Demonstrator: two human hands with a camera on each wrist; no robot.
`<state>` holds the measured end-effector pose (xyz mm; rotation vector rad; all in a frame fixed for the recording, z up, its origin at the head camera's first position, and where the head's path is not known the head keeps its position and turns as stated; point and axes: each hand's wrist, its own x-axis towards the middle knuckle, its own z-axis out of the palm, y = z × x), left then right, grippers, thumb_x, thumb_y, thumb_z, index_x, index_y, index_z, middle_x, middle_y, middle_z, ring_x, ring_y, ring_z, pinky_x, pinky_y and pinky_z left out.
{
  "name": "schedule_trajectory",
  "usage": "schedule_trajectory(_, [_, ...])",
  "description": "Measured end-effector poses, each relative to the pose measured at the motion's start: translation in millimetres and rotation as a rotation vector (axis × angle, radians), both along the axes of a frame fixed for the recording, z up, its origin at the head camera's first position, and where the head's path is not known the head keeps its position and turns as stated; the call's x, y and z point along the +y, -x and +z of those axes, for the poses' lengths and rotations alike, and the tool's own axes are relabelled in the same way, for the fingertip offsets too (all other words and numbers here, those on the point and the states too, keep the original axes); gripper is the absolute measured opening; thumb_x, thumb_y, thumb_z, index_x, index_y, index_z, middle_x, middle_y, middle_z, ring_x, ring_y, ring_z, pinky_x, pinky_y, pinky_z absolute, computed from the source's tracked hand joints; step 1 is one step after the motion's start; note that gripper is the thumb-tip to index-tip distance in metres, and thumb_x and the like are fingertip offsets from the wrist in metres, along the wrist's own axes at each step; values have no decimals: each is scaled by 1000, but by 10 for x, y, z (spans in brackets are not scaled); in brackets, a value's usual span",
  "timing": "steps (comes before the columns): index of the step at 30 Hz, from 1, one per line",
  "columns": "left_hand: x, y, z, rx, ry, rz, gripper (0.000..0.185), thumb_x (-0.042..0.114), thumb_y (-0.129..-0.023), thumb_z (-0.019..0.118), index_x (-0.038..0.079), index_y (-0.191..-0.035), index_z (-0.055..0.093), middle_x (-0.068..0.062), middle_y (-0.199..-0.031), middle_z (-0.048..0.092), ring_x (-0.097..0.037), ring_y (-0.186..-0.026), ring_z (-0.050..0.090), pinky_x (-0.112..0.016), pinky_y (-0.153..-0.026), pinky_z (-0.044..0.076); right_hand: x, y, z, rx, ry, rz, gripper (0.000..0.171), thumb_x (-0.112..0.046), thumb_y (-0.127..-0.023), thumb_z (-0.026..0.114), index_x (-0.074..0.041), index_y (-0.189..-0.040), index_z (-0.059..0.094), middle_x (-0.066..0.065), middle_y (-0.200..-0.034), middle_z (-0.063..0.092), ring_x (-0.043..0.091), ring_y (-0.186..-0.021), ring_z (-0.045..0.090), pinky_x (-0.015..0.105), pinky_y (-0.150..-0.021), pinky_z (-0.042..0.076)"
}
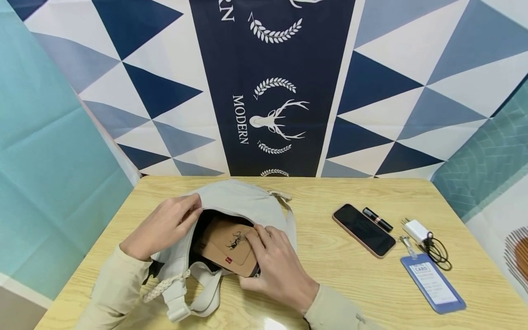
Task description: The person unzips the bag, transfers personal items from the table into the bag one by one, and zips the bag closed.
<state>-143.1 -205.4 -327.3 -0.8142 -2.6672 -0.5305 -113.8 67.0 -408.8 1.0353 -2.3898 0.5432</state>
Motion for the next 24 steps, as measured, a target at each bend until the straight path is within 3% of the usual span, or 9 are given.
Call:
schedule_trajectory(9, [7,3,0,5,4,-9,19,11,-101,54,17,-83,51,10,-64,43,-7,-54,41,-26,-53,38,-106,22,-32,-9,-24,7,80,-55,-68,75,-11,-132,58,13,-125,58,30,-111,54,49,-97,43])
schedule_trajectory(17, [22,2,-3,-13,5,-12,19,11,-101,54,17,-84,52,10,-63,43,-6,-53,40,-25,-51,37,-65,-74,11,-135,-158,-57,79,-58,-72,75,-9,-132,57,22,-126,60,37,-112,58,53,-95,48])
schedule_trajectory(24, [74,-5,-22,-6,22,-26,17,11,-101,54,17,-85,52,10,-65,44,-6,-55,42,-25,-54,39,-28,-138,19,-156,-292,-40,69,-41,-68,77,-5,-123,57,22,-110,62,37,-99,58,50,-90,49])
